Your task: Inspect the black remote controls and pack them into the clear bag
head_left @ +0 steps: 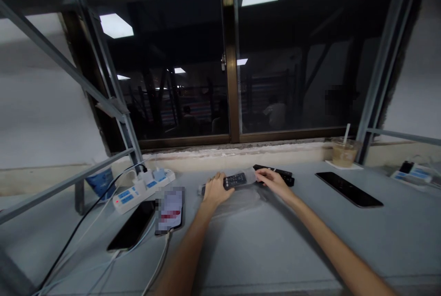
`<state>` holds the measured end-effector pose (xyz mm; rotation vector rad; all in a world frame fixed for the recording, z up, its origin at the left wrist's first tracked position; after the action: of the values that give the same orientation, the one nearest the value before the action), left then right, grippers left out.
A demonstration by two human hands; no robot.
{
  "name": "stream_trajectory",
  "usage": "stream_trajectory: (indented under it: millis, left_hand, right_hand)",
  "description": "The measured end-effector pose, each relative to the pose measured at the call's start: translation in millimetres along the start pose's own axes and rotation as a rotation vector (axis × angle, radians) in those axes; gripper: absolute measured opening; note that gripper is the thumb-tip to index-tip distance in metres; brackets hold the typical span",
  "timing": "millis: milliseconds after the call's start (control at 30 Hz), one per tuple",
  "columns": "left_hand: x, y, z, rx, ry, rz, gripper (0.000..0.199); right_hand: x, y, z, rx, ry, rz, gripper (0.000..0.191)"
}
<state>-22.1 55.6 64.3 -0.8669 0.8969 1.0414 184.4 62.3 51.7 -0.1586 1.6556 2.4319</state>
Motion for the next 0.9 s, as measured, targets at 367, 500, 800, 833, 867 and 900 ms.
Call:
stream_trajectory:
  millis: [367, 500, 800, 833, 867, 900]
  left_hand:
    - [-8.1, -21, -5, 0.182, -0.101, -0.009, 0.036]
    - [-11.3, -31, -8, 0.28, -0.164, -0.008, 0.045]
    - [-11.6, -36, -10, 0.332, -0.231, 0.049, 0.051]
    - [-10.8, -36, -10, 0.324, -0.224, 0.056, 0.051]
    - [-10.1, -35, -9, 0.313, -0.213, 0.062, 0.05]
    - [-9.3, -34, -9, 0.303, -0.197, 0.067, 0.048]
  right_hand:
    - [12, 13, -5, -0.174, 0.124, -0.089, 0.028]
    - [12, 16, -7, -0.081, 0.14, -0.091, 0.039]
    - [14, 13, -14, 0.105, 0.236, -0.055, 0.049]
    - [15, 16, -15, 0.097, 0.25, -0.056, 0.048]
    - [16, 19, -16, 0.078, 0.257, -0.061, 0.046]
    - [16, 23, -16, 0.051, 0.259, -0.067, 0.044]
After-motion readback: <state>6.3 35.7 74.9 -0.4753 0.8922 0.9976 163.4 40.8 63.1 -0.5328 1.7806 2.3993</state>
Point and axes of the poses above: each hand's wrist, its own z-axis towards the middle knuckle, its own x-axis out of the palm, y = z × x, the point moved 7 cm from there along z, towards the middle knuckle, and after that the axes turned 2 degrees about -z, right-handed, at the moved point
